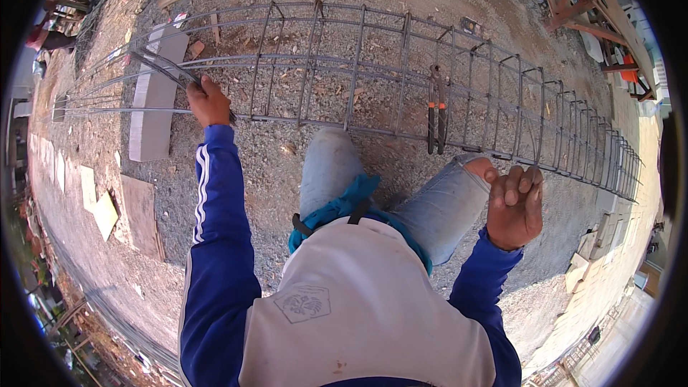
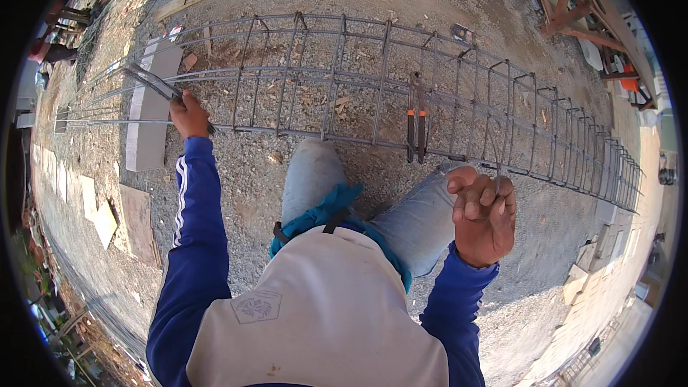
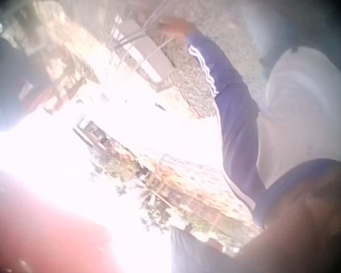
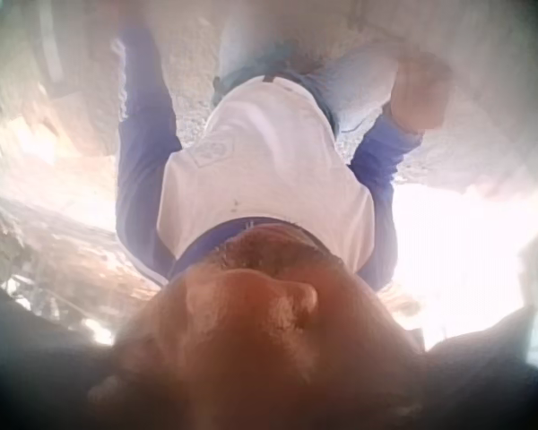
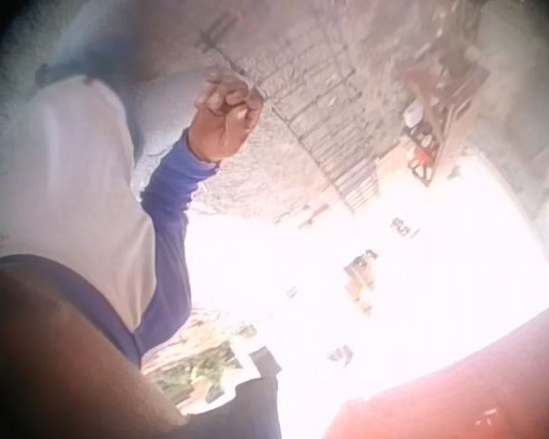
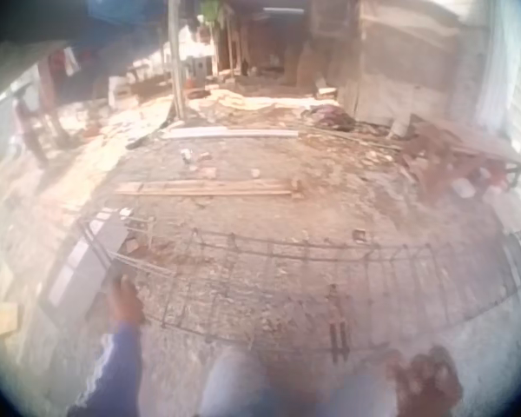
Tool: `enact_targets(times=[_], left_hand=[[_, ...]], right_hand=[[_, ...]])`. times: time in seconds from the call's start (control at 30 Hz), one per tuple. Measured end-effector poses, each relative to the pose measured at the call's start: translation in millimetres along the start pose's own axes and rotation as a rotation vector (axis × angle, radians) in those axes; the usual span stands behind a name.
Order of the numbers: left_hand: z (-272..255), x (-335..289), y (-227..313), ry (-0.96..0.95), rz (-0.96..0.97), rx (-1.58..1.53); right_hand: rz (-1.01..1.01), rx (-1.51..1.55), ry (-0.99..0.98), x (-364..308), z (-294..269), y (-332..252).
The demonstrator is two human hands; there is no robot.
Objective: The person assembles a rebar cage by wrapping wire around the intersections of longitudinal and transverse metal bars and tightening it using a pair of pliers.
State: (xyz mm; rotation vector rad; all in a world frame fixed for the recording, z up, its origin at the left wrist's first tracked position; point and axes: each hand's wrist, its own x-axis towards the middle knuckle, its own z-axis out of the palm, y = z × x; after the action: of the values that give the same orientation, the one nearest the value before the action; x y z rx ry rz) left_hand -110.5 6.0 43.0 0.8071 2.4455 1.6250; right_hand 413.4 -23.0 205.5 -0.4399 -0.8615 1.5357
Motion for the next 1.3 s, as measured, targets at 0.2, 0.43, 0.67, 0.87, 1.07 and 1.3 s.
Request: enact_targets(times=[0.2,0.43,0.67,0.87,1.07,1.3], left_hand=[[17,2,-63,-0.353,0.027,0.799],[34,-4,-84,-0.119,0.205,0.626],[13,-13,-82,-0.566,-0.021,0.938],[-17,-23,-91,-0.304,0.148,0.896],[8,-120,-6,-0.420,0.314,0.207],[56,-235,121,-1.041,-0.814,-0.888]], right_hand=[[-0.496,-0.591,0.283,-9,-21,-52],[-0.434,-1.412,0.558,-35,-41,-33],[-0.105,-1.637,0.401,-59,-59,-22],[0.075,-1.530,0.327,-67,-60,-10],[0.072,-1.560,-0.013,-73,-45,22],[0.304,-1.354,-0.345,-96,-33,54]])
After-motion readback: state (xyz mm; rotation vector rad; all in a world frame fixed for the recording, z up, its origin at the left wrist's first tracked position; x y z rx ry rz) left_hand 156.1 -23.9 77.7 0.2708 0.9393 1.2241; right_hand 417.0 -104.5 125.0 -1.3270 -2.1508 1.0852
